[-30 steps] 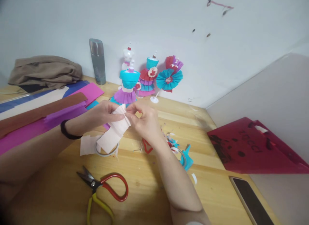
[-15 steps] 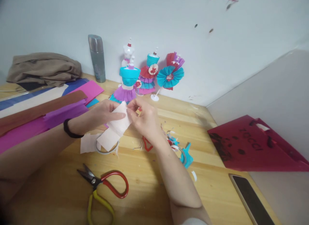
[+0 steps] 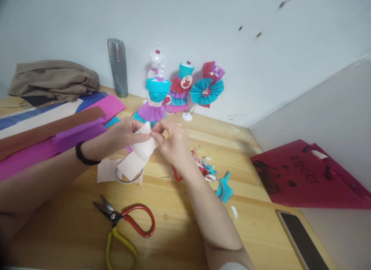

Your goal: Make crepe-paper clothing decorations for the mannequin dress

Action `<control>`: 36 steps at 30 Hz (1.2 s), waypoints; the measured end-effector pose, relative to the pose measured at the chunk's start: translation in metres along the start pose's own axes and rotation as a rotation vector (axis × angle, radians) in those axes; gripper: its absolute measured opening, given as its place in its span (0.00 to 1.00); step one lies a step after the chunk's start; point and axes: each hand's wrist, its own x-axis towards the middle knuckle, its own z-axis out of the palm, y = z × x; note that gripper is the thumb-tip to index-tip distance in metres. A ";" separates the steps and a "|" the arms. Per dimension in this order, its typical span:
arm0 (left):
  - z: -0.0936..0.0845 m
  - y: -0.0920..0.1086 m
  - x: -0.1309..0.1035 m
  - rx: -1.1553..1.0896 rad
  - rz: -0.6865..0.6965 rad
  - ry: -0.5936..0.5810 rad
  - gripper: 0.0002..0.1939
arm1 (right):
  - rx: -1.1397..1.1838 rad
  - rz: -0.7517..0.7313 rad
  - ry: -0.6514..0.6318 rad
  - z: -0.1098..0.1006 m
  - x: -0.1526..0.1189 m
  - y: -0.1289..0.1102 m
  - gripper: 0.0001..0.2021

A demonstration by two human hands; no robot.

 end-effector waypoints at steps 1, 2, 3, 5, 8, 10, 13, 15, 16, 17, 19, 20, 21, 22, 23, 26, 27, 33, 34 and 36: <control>0.000 0.000 0.000 0.010 0.003 0.008 0.11 | 0.008 0.007 -0.009 0.001 0.000 0.000 0.06; 0.000 0.000 0.000 0.013 0.005 0.012 0.12 | 0.019 0.014 -0.018 0.001 0.000 0.001 0.06; 0.000 0.000 0.000 0.011 0.004 0.009 0.12 | 0.031 0.021 -0.024 0.001 0.000 0.001 0.06; -0.001 0.000 -0.001 -0.002 -0.011 -0.005 0.13 | 0.055 0.027 -0.033 0.001 0.001 0.002 0.06; -0.001 -0.001 -0.001 -0.028 -0.050 -0.022 0.13 | 0.060 0.016 -0.053 0.000 0.001 0.002 0.05; -0.001 -0.003 0.000 -0.051 -0.065 -0.019 0.13 | 0.043 -0.002 -0.076 -0.001 0.001 0.001 0.05; -0.001 -0.002 0.001 -0.056 -0.107 0.005 0.13 | 0.013 -0.040 -0.109 -0.002 0.000 0.000 0.04; -0.001 0.001 0.000 -0.056 -0.142 -0.002 0.12 | -0.028 -0.059 -0.118 -0.001 0.000 0.000 0.04; -0.001 0.003 -0.001 -0.062 -0.151 -0.019 0.11 | -0.053 -0.066 -0.115 -0.001 -0.001 0.000 0.04; -0.001 0.006 -0.003 -0.071 -0.156 -0.038 0.10 | -0.078 -0.073 -0.109 0.000 -0.001 0.000 0.05; -0.001 0.010 -0.005 -0.083 -0.158 -0.065 0.09 | -0.110 -0.090 -0.090 0.001 -0.002 0.001 0.06; -0.001 0.011 -0.005 -0.081 -0.156 -0.066 0.09 | -0.116 -0.099 -0.080 0.002 -0.002 0.002 0.06; -0.002 0.011 -0.005 -0.073 -0.152 -0.061 0.09 | -0.116 -0.103 -0.071 0.003 -0.002 0.002 0.06; -0.002 0.011 -0.005 -0.058 -0.144 -0.053 0.09 | -0.112 -0.102 -0.060 0.003 -0.002 0.003 0.06; -0.002 0.010 -0.004 -0.039 -0.132 -0.047 0.09 | -0.105 -0.096 -0.049 0.004 -0.002 0.003 0.06; -0.004 0.006 -0.001 0.047 -0.085 -0.013 0.10 | -0.086 -0.064 -0.012 0.006 -0.002 0.004 0.06; -0.004 0.005 0.000 0.076 -0.077 0.001 0.11 | -0.083 -0.057 0.001 0.006 -0.001 0.005 0.05; -0.003 0.006 -0.001 0.129 -0.073 0.006 0.11 | -0.070 -0.037 0.045 0.006 0.000 0.006 0.05; -0.002 0.007 -0.002 0.139 -0.071 0.015 0.12 | -0.067 -0.039 0.039 0.006 0.000 0.005 0.06; -0.001 0.009 -0.003 0.154 -0.068 0.033 0.13 | -0.062 -0.045 0.026 0.006 0.000 0.003 0.06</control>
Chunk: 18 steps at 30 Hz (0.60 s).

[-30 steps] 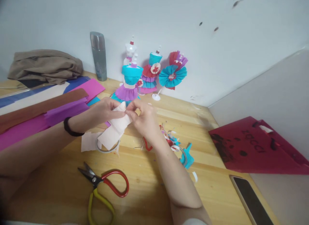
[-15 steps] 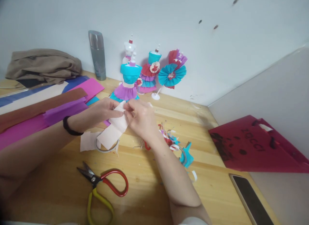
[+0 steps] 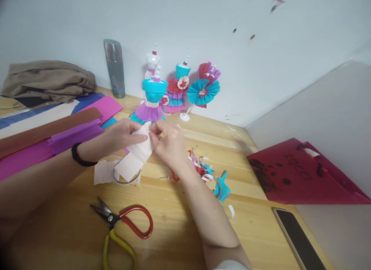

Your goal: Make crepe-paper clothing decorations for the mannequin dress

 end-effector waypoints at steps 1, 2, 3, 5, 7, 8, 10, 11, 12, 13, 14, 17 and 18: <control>0.000 0.001 0.000 0.001 0.002 0.004 0.13 | 0.004 0.001 -0.009 0.000 0.000 -0.001 0.07; 0.000 0.001 0.000 0.000 0.003 0.004 0.13 | 0.011 0.009 -0.021 -0.001 0.000 -0.002 0.07; 0.000 0.001 0.000 -0.005 0.002 0.002 0.13 | 0.024 0.022 -0.035 -0.002 0.000 -0.003 0.07; -0.001 0.001 0.001 -0.027 -0.014 -0.017 0.12 | 0.067 0.049 -0.068 -0.004 0.000 -0.003 0.07; -0.003 0.000 0.001 -0.083 -0.042 -0.069 0.12 | 0.116 0.061 -0.100 -0.006 0.001 -0.002 0.07; -0.003 0.000 0.001 -0.122 -0.055 -0.100 0.11 | 0.134 0.061 -0.110 -0.007 0.001 -0.001 0.07; -0.003 -0.002 0.001 -0.202 -0.073 -0.145 0.11 | 0.148 0.056 -0.126 -0.009 0.002 0.001 0.07; -0.002 -0.004 0.001 -0.232 -0.078 -0.154 0.11 | 0.149 0.054 -0.138 -0.010 0.002 0.001 0.06; -0.002 -0.005 0.002 -0.252 -0.080 -0.155 0.11 | 0.147 0.050 -0.151 -0.010 0.002 0.001 0.06; -0.001 -0.007 0.002 -0.266 -0.080 -0.153 0.11 | 0.141 0.046 -0.164 -0.011 0.002 0.002 0.05; -0.001 -0.008 0.003 -0.280 -0.078 -0.152 0.11 | 0.132 0.042 -0.173 -0.011 0.002 0.002 0.04; 0.001 -0.011 0.003 -0.352 -0.078 -0.185 0.10 | 0.100 0.023 -0.169 -0.011 0.002 0.002 0.03; 0.001 -0.011 0.003 -0.374 -0.079 -0.202 0.10 | 0.092 0.015 -0.161 -0.011 0.001 0.002 0.03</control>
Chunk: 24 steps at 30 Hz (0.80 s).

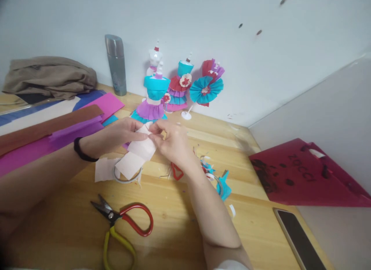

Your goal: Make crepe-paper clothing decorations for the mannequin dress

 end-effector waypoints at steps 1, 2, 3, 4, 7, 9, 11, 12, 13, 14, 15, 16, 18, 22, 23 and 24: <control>0.000 0.000 0.000 -0.011 -0.004 -0.012 0.10 | -0.006 -0.008 0.009 0.000 0.000 0.000 0.04; 0.000 0.000 0.000 -0.010 -0.008 -0.016 0.09 | -0.008 -0.015 0.018 0.001 0.000 0.000 0.04; 0.001 0.001 -0.001 0.002 -0.012 -0.012 0.09 | -0.010 -0.018 0.025 0.002 0.000 0.001 0.04; 0.001 0.002 -0.001 0.024 -0.017 -0.001 0.09 | -0.011 -0.019 0.034 0.002 0.000 0.001 0.04; 0.002 0.007 -0.003 0.091 -0.037 0.029 0.09 | -0.015 -0.009 0.054 0.004 0.001 0.002 0.04; 0.002 0.012 -0.005 0.153 -0.045 0.052 0.10 | -0.020 0.006 0.063 0.004 0.001 0.002 0.04; 0.002 0.016 -0.006 0.230 -0.045 0.078 0.12 | -0.026 0.019 0.070 0.004 0.001 0.003 0.04; 0.002 0.017 -0.006 0.267 -0.042 0.087 0.12 | -0.033 0.022 0.075 0.003 0.000 0.003 0.05; 0.003 0.017 -0.006 0.297 -0.033 0.091 0.12 | -0.042 0.021 0.080 0.003 0.000 0.003 0.05; 0.003 0.016 -0.005 0.319 -0.016 0.095 0.11 | -0.053 0.018 0.083 0.002 0.000 0.004 0.05; 0.003 0.015 -0.004 0.335 0.001 0.093 0.11 | -0.067 0.013 0.083 0.002 0.000 0.004 0.06; 0.004 0.013 -0.003 0.347 0.023 0.091 0.11 | -0.083 0.006 0.082 0.002 0.000 0.004 0.06; 0.005 0.006 -0.001 0.361 0.074 0.094 0.12 | -0.113 -0.019 0.081 0.003 -0.001 0.004 0.08; 0.007 -0.005 0.004 0.314 0.153 0.111 0.12 | -0.149 -0.079 0.075 0.005 -0.001 0.005 0.09; 0.007 -0.007 0.005 0.298 0.163 0.115 0.12 | -0.153 -0.085 0.075 0.005 -0.001 0.005 0.09; 0.007 -0.007 0.006 0.279 0.171 0.114 0.12 | -0.156 -0.085 0.076 0.005 -0.001 0.004 0.09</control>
